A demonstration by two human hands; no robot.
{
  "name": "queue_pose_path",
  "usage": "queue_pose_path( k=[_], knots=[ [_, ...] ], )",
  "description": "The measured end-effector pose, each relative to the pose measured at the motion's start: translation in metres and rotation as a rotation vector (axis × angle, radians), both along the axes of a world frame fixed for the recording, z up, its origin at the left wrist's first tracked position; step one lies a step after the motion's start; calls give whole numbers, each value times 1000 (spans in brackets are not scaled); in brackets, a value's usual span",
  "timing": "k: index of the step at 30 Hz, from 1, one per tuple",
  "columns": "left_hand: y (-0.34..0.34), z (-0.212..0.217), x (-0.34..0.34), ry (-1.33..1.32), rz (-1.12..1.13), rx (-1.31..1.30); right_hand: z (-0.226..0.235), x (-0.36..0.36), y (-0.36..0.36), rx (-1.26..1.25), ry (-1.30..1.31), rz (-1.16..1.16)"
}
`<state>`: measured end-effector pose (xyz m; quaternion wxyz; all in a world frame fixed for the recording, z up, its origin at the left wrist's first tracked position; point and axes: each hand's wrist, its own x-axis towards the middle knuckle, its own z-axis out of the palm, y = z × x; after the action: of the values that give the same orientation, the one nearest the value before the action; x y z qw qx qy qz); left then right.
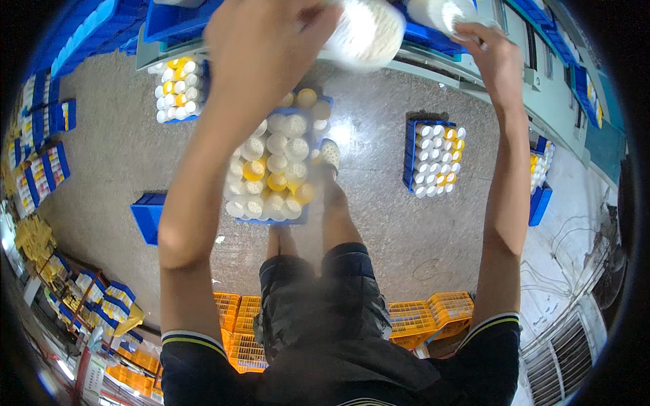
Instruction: The person arranges white and yellow plastic cups into blue trays, then uses a handheld air blower to clean the cups. The person moves between trays and a table, handling stacks of cups and placing them into trays.
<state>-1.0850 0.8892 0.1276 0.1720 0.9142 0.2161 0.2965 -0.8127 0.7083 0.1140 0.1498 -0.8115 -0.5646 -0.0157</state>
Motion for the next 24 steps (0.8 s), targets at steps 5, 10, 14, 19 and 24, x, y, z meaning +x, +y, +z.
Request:
queue_pose_path(
  k=[5, 10, 14, 19, 24],
  knots=[
    [-28, 15, -138, 272, -201, -219, 34, -118, -62, 74, 16, -129],
    [-53, -63, -224, 570, -429, -395, -12, -275, -113, -121, 632, -302],
    [-53, -142, -245, 524, -605, -314, -66, -375, -126, -419, 787, -481],
    [-44, -206, -226, 538, -544, -300, -115, -440, -114, -421, 777, -522],
    [-41, -229, -208, 633, -531, -200, -146, -459, -91, -399, 679, -448]
  ],
)
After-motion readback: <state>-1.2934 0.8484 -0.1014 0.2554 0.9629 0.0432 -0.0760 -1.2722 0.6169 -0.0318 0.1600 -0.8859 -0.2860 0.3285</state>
